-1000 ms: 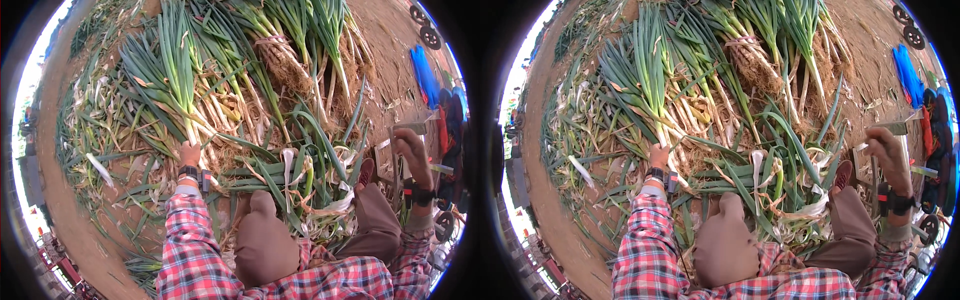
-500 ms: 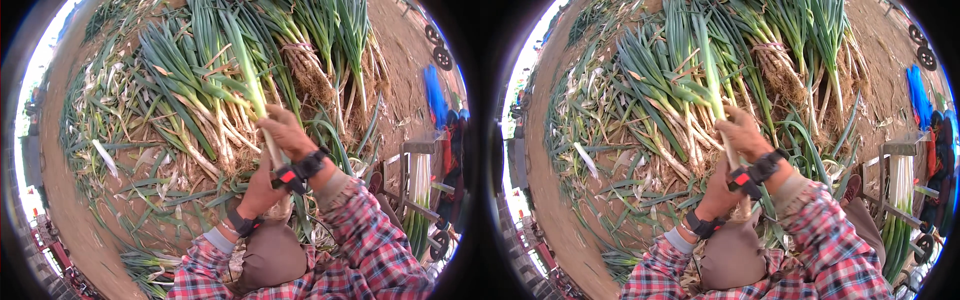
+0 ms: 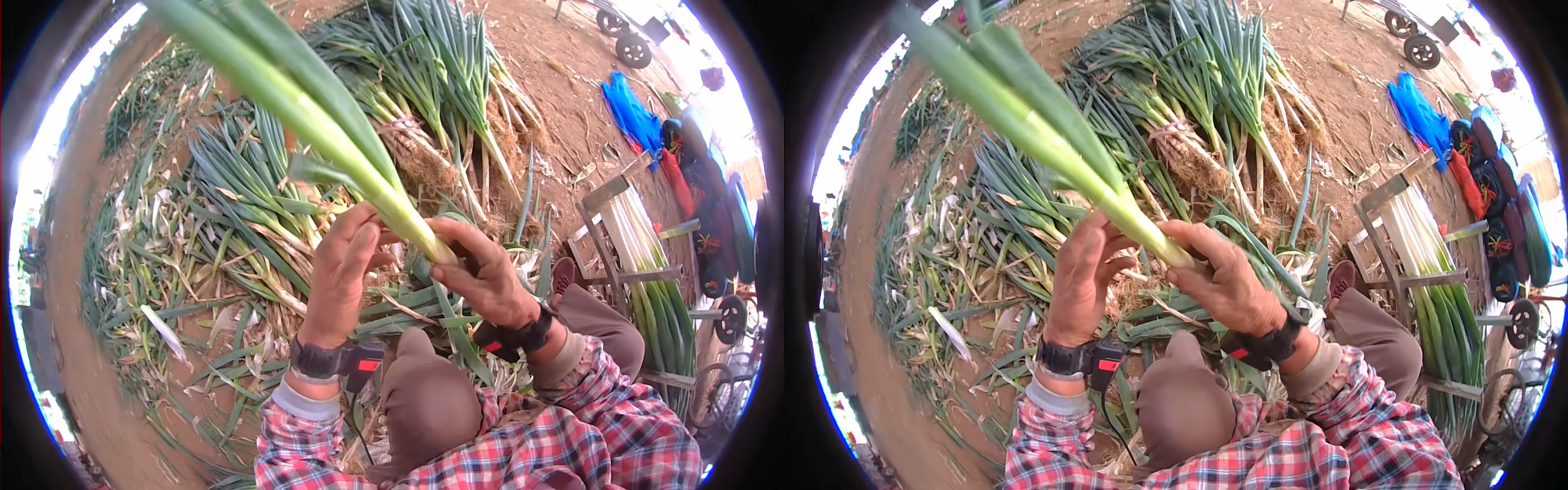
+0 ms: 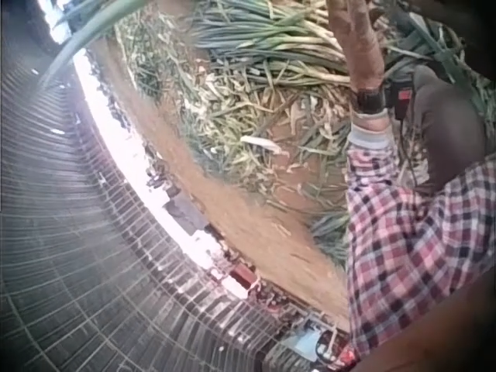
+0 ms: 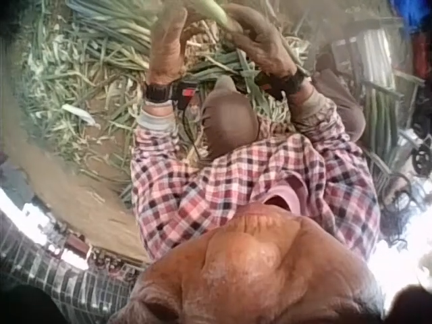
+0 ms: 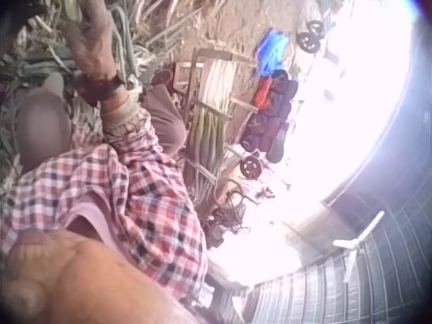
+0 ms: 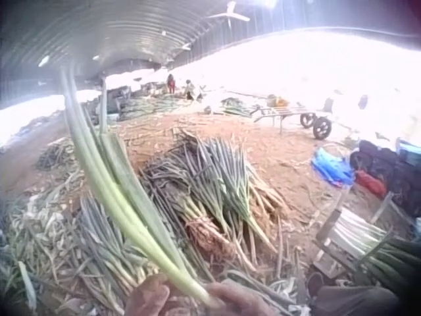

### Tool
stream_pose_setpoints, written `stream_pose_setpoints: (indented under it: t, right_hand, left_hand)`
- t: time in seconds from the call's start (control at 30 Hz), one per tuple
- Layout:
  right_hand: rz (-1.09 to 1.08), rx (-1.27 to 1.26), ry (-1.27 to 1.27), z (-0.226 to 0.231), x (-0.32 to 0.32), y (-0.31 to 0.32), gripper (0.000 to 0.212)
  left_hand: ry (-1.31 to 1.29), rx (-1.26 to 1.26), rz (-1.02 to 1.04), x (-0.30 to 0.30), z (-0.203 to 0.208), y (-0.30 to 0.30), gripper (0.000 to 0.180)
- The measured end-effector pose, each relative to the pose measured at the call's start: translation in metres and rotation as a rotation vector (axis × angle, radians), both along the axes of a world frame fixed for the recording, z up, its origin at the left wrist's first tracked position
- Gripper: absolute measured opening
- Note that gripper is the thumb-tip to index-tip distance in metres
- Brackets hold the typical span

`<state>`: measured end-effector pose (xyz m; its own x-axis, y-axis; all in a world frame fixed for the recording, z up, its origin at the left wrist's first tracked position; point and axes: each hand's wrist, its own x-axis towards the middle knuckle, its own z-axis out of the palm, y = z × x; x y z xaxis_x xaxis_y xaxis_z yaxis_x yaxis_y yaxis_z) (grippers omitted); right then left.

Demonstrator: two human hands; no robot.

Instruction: Peeling and sorting green onions into a metal rack.

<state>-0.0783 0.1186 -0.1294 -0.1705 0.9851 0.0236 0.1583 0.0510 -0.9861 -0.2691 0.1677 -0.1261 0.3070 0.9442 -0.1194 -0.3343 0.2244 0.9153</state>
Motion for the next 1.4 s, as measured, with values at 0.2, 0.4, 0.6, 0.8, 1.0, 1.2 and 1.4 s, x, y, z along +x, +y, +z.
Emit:
stream_pose_setpoints:
  t: [0.2, 0.4, 0.6, 0.8, 1.0, 1.2, 1.4]
  right_hand:
    - [-0.093, 0.028, 0.353, 0.031, -0.002, -0.053, 0.045]
    - [-0.07, 0.007, 0.72, 0.072, 0.003, -0.1, 0.05]
    - [-0.353, 0.249, 0.446, 0.081, 0.036, -0.125, 0.048]
    - [-0.264, 0.191, 0.685, 0.095, 0.068, -0.154, 0.051]
    - [-0.213, 0.191, 0.622, 0.095, 0.064, -0.196, 0.043]
    - [-0.144, 0.028, 0.632, 0.097, 0.07, -0.202, 0.027]
    - [-0.135, -0.034, 0.739, 0.096, 0.082, -0.201, 0.036]
  left_hand:
    - [-0.147, 0.061, -0.03, 0.025, 0.046, -0.048, 0.029]
    - [-0.018, 0.331, 0.203, 0.058, 0.076, -0.104, 0.019]
    - [0.186, 0.524, 0.145, 0.092, 0.078, -0.164, 0.009]
    - [0.22, 0.016, -0.515, 0.069, 0.115, -0.2, 0.013]
    - [0.219, 0.452, -0.133, 0.11, 0.169, -0.152, 0.048]
    - [0.088, 0.398, -0.233, 0.15, 0.151, -0.177, 0.033]
    - [0.342, 0.834, -0.027, 0.164, 0.138, -0.188, 0.032]
